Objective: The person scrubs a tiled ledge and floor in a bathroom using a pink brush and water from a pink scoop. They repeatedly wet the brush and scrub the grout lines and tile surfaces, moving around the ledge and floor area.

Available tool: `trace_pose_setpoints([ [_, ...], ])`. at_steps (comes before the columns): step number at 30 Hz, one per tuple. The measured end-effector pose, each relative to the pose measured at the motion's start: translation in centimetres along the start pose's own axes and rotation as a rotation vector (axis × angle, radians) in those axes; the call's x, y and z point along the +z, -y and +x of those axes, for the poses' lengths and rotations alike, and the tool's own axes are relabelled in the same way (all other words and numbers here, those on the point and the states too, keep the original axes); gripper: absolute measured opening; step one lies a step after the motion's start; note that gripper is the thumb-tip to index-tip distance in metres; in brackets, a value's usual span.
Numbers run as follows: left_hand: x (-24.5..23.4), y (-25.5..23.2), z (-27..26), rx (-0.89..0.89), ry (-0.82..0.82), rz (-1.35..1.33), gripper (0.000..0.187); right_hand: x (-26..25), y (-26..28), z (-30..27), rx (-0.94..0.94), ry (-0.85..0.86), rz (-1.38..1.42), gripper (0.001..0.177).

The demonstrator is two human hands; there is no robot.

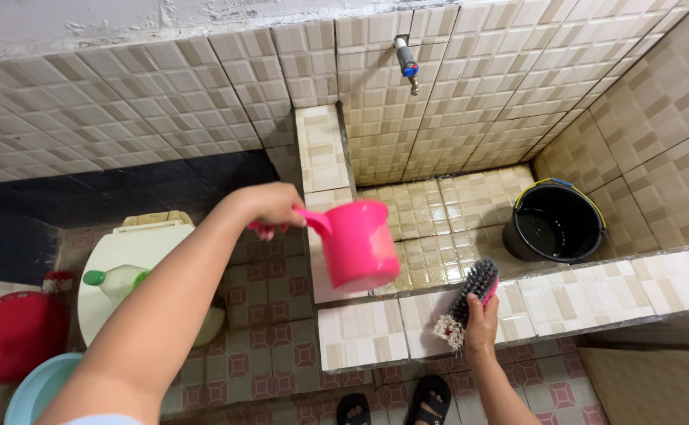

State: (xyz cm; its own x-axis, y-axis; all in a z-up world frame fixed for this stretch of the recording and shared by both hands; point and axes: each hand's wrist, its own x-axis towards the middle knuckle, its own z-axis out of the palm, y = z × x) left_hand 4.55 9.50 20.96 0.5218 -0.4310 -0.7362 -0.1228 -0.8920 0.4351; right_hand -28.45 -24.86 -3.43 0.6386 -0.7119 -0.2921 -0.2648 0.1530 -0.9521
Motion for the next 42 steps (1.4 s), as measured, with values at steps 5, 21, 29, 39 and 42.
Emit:
trace_pose_setpoints([
  [5,-5.8,0.7,9.7,-0.008,-0.085,0.037,0.021,0.1,0.0,0.1,-0.028,0.004,0.068,0.042],
  [21,-15.1,-0.9,6.2,0.233,-0.596,-0.306,0.034,0.4,0.5,0.1,-0.078,-0.001,-0.002,0.047],
  [29,-6.2,4.2,5.0,0.463,-1.03,-0.348,0.029,0.4,-0.3,0.4,-0.109,0.0,-0.011,0.048],
  [39,6.8,3.0,4.8,0.216,-1.062,-0.353,0.038,0.5,0.0,0.4,-0.187,0.009,-0.052,0.044],
  [42,8.7,1.9,5.5,0.217,-1.027,-0.402,0.032,0.6,0.3,0.2,-0.147,0.027,0.054,0.044],
])
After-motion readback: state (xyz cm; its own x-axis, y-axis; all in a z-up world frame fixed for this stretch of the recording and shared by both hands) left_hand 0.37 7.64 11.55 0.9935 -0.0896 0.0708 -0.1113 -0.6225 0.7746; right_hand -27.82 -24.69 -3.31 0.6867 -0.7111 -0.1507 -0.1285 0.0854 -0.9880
